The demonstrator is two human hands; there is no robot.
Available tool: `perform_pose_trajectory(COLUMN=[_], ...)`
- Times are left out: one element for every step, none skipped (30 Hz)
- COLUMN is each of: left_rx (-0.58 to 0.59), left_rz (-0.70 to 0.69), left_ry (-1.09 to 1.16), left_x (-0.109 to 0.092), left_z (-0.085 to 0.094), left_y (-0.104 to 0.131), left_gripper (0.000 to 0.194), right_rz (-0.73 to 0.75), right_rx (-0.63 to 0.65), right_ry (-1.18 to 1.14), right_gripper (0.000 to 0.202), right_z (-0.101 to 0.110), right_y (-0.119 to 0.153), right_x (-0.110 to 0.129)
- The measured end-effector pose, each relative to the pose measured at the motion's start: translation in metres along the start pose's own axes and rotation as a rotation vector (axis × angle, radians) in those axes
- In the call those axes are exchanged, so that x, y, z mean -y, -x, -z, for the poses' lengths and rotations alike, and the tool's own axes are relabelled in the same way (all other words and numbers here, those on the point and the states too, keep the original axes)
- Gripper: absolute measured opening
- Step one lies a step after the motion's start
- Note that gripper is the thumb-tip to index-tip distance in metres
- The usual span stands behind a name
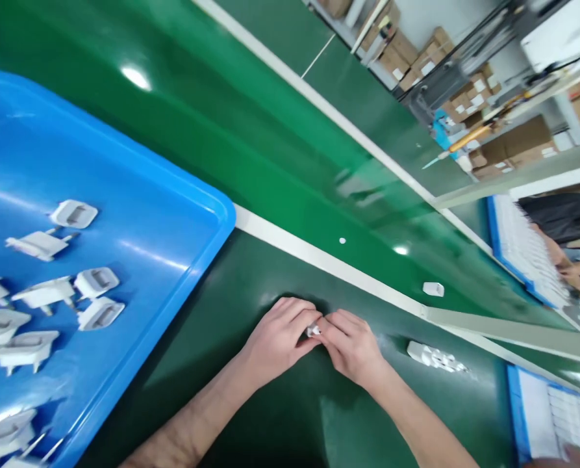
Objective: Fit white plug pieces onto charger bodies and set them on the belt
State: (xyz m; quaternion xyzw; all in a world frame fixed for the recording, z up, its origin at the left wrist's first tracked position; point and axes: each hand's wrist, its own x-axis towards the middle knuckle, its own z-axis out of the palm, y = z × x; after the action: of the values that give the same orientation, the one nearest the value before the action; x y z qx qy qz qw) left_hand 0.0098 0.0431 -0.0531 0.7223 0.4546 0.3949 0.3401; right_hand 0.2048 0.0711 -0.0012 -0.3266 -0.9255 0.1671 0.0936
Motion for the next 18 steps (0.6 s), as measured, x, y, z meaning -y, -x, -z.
perform_pose_trajectory(left_rx=[0.004,0.003,-0.007,-0.015,-0.023,-0.033,-0.046,-0.053,-0.055,-0.054,-0.054,-0.048,-0.041,-0.034,-0.029,-0.022,-0.015,-0.007], left_rz=[0.0,-0.007,-0.025,-0.044,-0.062,-0.077,-0.093,-0.104,-0.108,-0.111,-0.115,-0.113,-0.107,-0.1,-0.094,-0.087,-0.082,-0.081], left_ry=[-0.01,-0.025,-0.046,-0.071,-0.099,-0.127,-0.149,-0.165,-0.175,-0.182,-0.19,-0.2,-0.213,-0.225,-0.233,-0.238,-0.24,-0.242], left_x=[0.0,0.001,0.003,0.004,0.007,0.009,0.012,0.014,0.016,0.018,0.018,0.019,0.018,0.018,0.017,0.017,0.016,0.016], left_z=[0.001,0.002,0.002,0.003,0.003,0.003,0.003,0.003,0.003,0.003,0.002,0.002,0.001,0.001,0.001,0.0,0.0,0.0], left_y=[0.0,0.0,-0.001,-0.002,-0.003,-0.004,-0.005,-0.007,-0.007,-0.008,-0.009,-0.009,-0.009,-0.009,-0.008,-0.008,-0.008,-0.009], left_gripper=[0.012,0.013,0.015,0.02,0.028,0.035,0.042,0.047,0.049,0.049,0.049,0.049,0.048,0.047,0.047,0.046,0.046,0.044], right_rz=[-0.007,-0.014,-0.024,-0.038,-0.06,-0.09,-0.13,-0.179,-0.232,-0.291,-0.364,-0.448,-0.542,-0.646,-0.748,-0.848,-0.947,-1.042], right_rx=[0.003,0.011,0.021,0.031,0.042,0.051,0.058,0.067,0.078,0.093,0.11,0.126,0.139,0.147,0.147,0.142,0.138,0.144], right_ry=[0.031,0.063,0.097,0.133,0.173,0.213,0.255,0.296,0.334,0.37,0.406,0.443,0.48,0.521,0.56,0.6,0.638,0.666], right_gripper=[0.015,0.016,0.016,0.016,0.015,0.015,0.015,0.015,0.015,0.014,0.014,0.015,0.018,0.023,0.027,0.03,0.033,0.033], right_z=[0.0,0.0,0.001,0.003,0.006,0.011,0.017,0.024,0.033,0.043,0.054,0.067,0.079,0.092,0.103,0.113,0.12,0.124], right_y=[-0.002,-0.004,-0.005,-0.005,-0.003,0.001,0.008,0.018,0.029,0.042,0.055,0.067,0.076,0.082,0.085,0.084,0.081,0.077], right_x=[0.002,0.003,0.003,0.001,-0.002,-0.006,-0.01,-0.016,-0.021,-0.027,-0.033,-0.041,-0.05,-0.061,-0.073,-0.088,-0.103,-0.118])
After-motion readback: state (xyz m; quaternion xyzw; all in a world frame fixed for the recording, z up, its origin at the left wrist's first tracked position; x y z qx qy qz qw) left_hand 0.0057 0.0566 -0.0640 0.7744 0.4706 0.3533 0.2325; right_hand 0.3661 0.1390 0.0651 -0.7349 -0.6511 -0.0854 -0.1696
